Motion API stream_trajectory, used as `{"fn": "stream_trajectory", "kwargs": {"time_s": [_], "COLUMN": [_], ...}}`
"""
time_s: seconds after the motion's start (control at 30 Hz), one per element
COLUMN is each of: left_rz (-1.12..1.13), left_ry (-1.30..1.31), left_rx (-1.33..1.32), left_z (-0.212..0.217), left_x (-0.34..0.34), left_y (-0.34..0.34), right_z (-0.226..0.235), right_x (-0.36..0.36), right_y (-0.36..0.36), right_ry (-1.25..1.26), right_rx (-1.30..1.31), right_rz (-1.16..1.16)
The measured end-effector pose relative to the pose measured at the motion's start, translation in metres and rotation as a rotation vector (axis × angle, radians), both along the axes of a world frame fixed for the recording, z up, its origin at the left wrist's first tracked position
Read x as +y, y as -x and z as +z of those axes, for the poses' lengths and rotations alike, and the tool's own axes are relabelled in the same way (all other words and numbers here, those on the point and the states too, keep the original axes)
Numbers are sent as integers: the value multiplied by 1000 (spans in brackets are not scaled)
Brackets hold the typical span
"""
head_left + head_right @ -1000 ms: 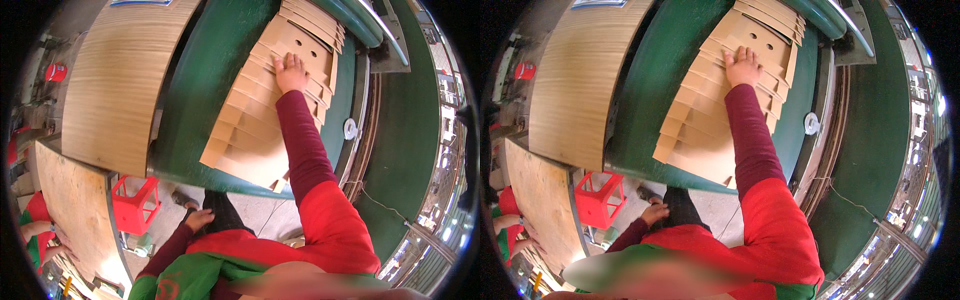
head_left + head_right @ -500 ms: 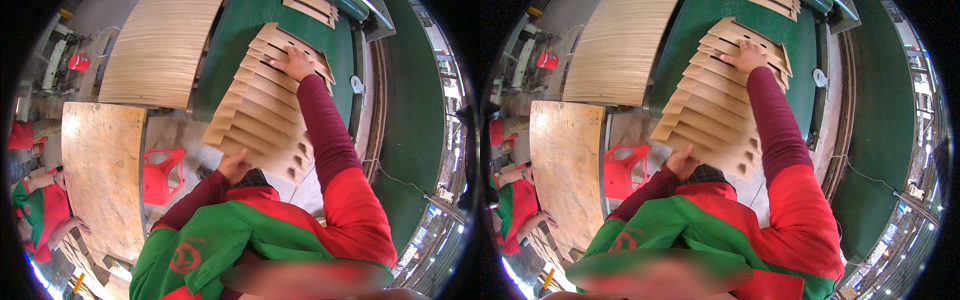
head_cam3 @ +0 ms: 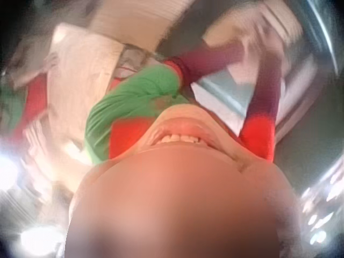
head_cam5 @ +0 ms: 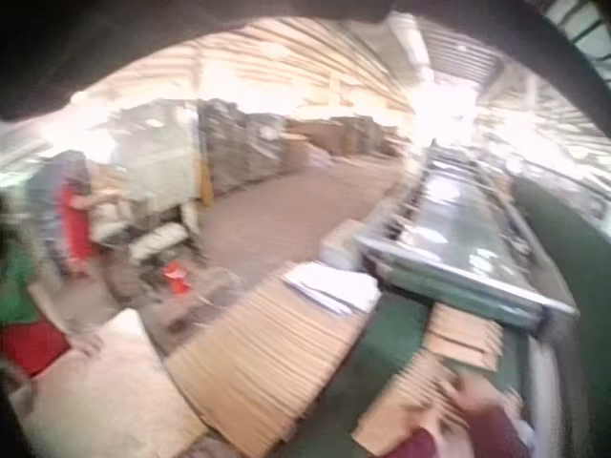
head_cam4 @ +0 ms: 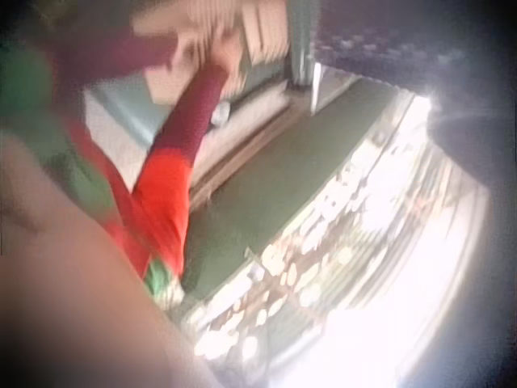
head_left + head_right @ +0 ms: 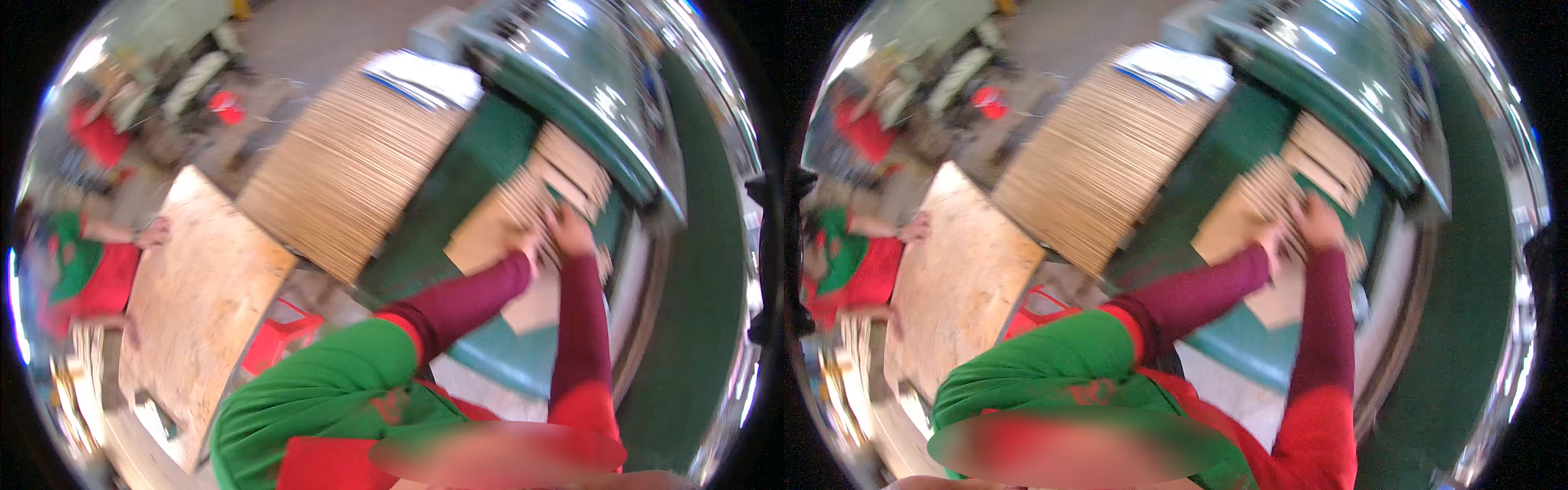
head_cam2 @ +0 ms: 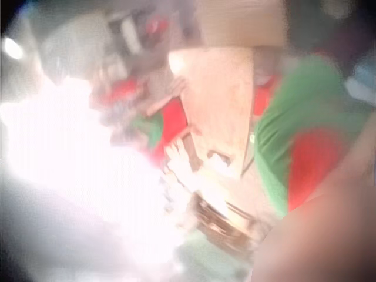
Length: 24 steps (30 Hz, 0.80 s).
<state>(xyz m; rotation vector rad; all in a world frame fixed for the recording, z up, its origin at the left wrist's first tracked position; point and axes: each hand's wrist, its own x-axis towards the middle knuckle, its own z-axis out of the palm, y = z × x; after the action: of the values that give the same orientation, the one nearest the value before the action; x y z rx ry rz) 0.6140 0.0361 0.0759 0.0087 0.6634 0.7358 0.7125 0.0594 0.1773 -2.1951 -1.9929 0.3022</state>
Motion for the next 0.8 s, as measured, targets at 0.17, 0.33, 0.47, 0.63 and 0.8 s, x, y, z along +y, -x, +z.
{"fn": "stream_trajectory", "kwargs": {"time_s": [0.17, 0.33, 0.47, 0.63, 0.8], "left_rz": [-37, -228, -383, -66, 390], "left_ry": [255, 85, -277, -251, -215], "left_rx": [-57, -174, 185, 266, 656], "left_z": [-2, 13, 3, -38, -52], "left_x": [2, -14, -41, -110, -219], "left_y": [29, 70, 117, 295, 545], "right_z": [14, 15, 21, 33, 76], "right_x": [-42, -34, -27, -43, -63], "right_y": [12, 34, 45, 61, 141], "right_ry": [38, 62, 218, 204, 209], "right_rx": [-177, -265, -245, -244, 54], "right_rz": [182, 69, -121, -192, -216]}}
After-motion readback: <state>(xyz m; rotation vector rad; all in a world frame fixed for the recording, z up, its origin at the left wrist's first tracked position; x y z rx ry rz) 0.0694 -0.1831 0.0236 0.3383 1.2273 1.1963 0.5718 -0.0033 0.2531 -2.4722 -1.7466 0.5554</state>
